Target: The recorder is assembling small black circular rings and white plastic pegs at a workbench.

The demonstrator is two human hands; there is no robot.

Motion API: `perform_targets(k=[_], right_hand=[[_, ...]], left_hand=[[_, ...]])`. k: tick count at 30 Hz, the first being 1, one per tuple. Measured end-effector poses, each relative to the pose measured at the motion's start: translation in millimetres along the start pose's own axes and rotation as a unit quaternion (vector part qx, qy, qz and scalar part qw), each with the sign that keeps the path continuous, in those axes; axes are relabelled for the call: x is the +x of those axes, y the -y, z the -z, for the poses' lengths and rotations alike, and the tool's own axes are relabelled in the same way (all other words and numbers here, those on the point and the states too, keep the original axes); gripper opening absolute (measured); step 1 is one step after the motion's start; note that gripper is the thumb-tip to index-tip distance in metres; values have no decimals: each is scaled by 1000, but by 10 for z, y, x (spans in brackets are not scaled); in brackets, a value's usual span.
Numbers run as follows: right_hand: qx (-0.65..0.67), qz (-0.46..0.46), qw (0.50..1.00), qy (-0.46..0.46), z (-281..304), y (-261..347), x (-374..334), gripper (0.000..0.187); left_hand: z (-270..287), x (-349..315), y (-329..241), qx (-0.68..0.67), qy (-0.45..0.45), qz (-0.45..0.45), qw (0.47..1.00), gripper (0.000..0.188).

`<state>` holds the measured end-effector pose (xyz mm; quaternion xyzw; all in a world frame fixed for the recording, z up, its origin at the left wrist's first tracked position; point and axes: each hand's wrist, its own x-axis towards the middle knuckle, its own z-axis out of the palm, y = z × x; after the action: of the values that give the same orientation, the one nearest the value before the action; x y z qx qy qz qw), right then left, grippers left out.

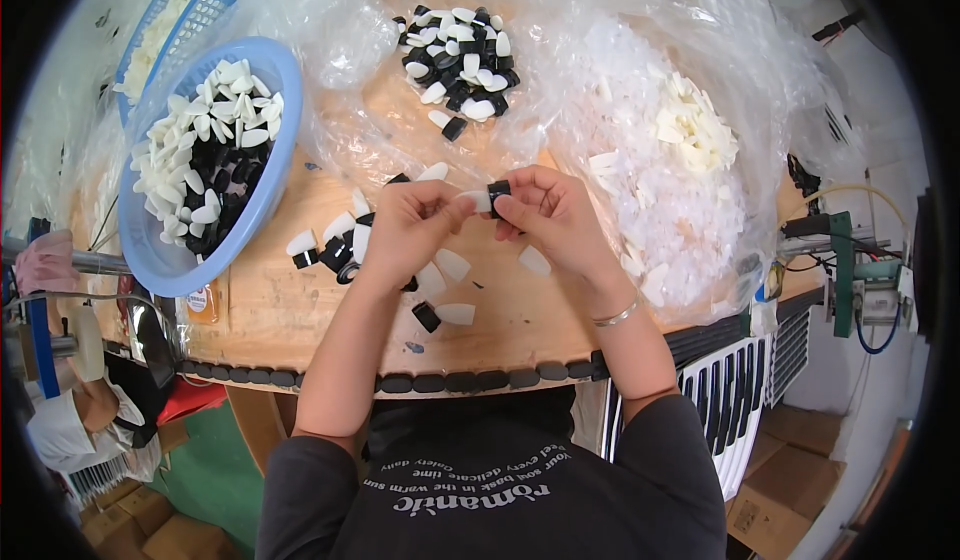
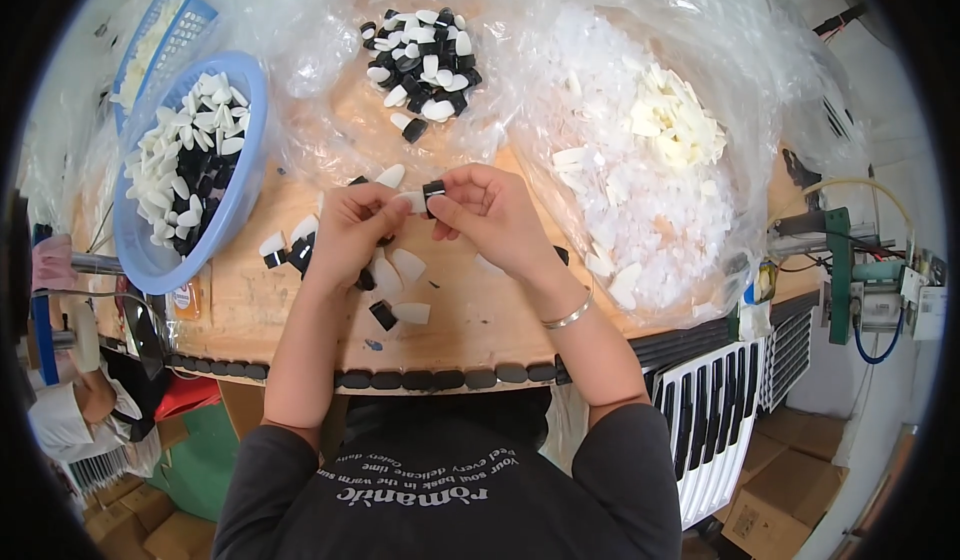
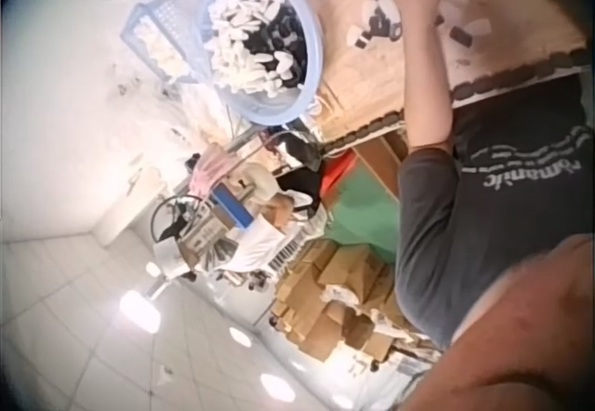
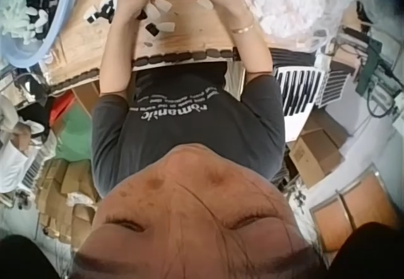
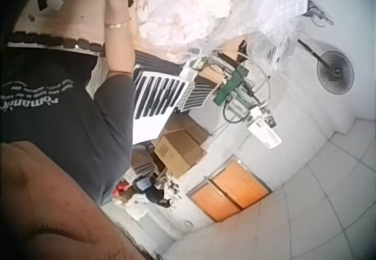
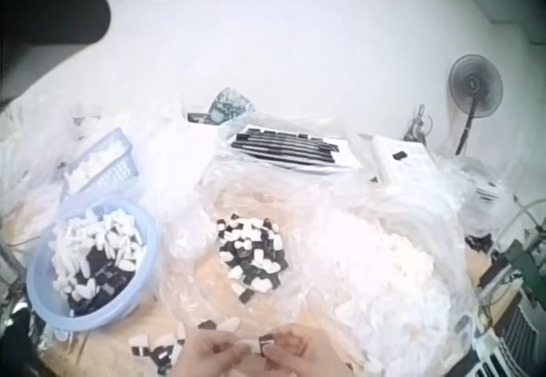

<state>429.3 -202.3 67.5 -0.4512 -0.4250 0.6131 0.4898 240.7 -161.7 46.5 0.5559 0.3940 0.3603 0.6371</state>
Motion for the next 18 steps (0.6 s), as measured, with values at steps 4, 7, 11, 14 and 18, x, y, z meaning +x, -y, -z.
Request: perform_targets(k=[4, 7, 11, 14, 18], right_hand=[[-46, 28, 999, 0, -154, 135, 21, 20], [-93, -13, 995, 19, -109, 250, 70, 21], [-222, -53, 972, 61, 159, 433, 534, 29], [-269, 148, 949, -72, -18, 618, 896, 50], [-492, 203, 843, -78, 262, 536, 804, 33]], left_hand=[[73, 1, -2, -127, -31, -46, 990, 11], [86, 9, 29, -100, -29, -20, 994, 11], [-133, 82, 52, -139, -27, 36, 989, 18], [-171, 46, 191, 140, -49, -96, 984, 22], [-114, 8, 56, 234, 35, -109, 965, 18]])
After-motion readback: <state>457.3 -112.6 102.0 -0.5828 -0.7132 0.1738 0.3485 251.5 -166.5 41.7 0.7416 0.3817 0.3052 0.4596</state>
